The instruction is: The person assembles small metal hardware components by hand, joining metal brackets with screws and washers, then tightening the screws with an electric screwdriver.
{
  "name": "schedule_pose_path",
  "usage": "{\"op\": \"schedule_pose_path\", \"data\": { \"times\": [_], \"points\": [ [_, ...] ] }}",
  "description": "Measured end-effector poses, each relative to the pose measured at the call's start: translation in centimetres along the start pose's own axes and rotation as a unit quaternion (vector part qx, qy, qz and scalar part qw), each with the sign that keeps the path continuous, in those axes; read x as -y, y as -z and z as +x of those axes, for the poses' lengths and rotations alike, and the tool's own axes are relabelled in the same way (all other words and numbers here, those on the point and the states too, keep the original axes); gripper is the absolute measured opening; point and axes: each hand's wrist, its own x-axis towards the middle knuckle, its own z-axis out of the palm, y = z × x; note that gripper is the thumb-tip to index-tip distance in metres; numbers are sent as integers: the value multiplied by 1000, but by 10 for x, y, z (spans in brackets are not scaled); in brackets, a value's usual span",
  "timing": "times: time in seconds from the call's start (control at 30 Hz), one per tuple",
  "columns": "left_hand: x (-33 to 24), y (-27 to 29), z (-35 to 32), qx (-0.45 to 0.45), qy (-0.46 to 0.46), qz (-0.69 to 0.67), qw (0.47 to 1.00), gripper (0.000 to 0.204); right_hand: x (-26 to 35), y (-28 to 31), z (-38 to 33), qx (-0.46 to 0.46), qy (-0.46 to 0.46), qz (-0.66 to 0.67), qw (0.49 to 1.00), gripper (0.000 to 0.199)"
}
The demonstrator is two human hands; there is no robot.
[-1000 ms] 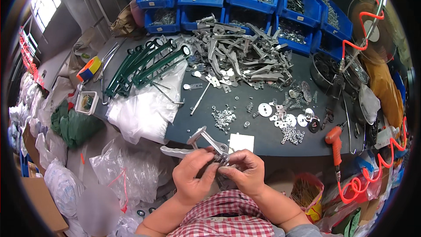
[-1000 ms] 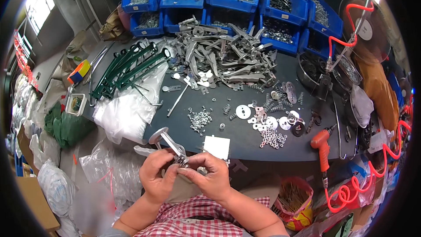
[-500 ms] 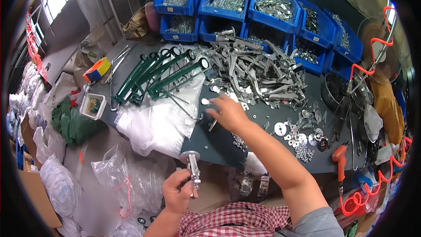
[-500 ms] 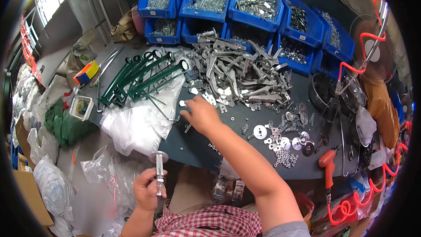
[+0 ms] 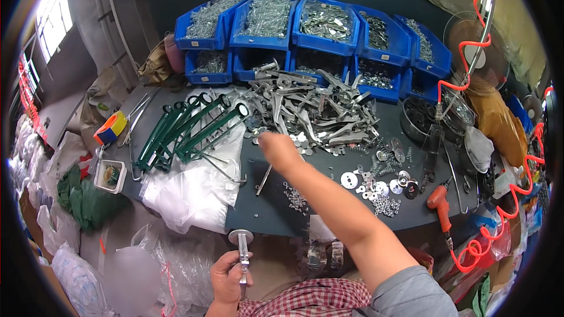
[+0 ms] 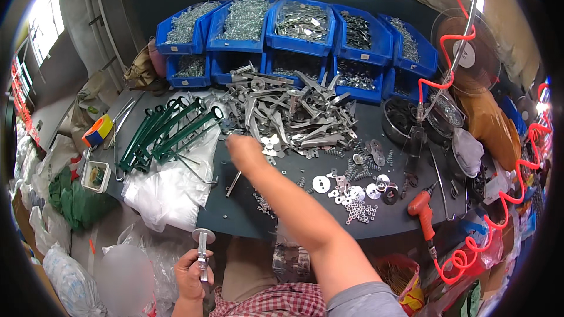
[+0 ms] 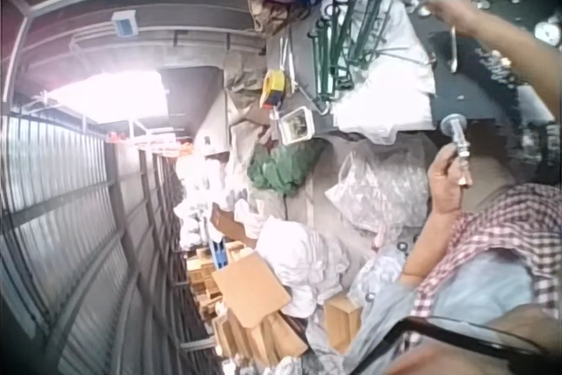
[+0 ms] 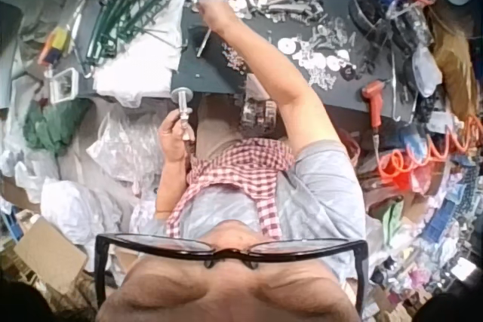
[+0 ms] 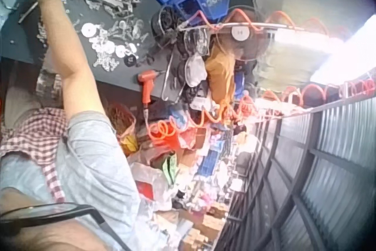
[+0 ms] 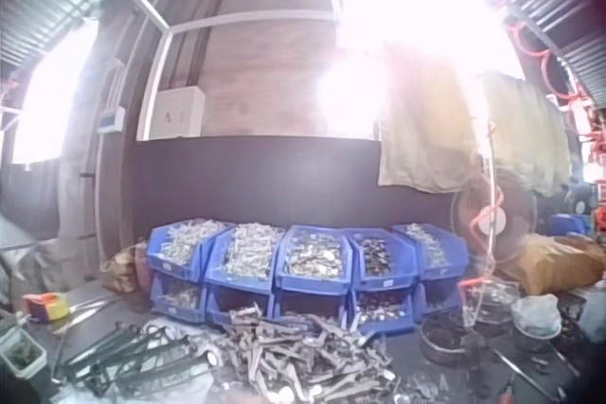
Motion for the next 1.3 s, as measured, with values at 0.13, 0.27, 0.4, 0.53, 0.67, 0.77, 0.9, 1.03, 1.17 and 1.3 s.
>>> {"op": "schedule_pose_path", "data": {
  "times": [0.13, 0.27, 0.4, 0.53, 0.67, 0.77, 0.9, 1.03, 1.17, 1.3],
  "points": [
    [2, 3, -1, -2, 3, -8, 1000, 27, -46, 76, -57, -89, -160, 214, 960, 14],
    [-5, -22, 10, 10, 50, -12, 999, 24, -95, 98, -101, -36, -197, 60, 978, 15],
    [-17, -50, 20, 89, 60, -21, 994, 22, -64, 135, -111, -50, -169, 58, 983, 14],
    [-12, -66, 17, 58, 25, -39, 997, 22, 46, 160, -168, -11, -81, 439, 895, 7],
    [-12, -90, 11, 64, -50, -1, 997, 23, 86, 176, -192, -44, 252, 168, 952, 12],
    [-9, -96, 6, 44, -87, 31, 995, 25, 94, 180, -193, -64, 285, 111, 950, 11],
    [0, -90, 5, 29, -172, 109, 979, 23, 97, 177, -196, -65, 288, 93, 951, 10],
    [-4, -84, 2, 58, -199, 155, 966, 21, 94, 173, -202, -53, 279, 123, 951, 11],
    [1, -78, 1, 57, -229, 172, 956, 22, 93, 157, -209, -64, 295, 115, 946, 9],
    [10, -98, -4, -38, -36, -1, 999, 23, 79, 131, -200, -123, 310, 52, 941, 6]
  ]
}}
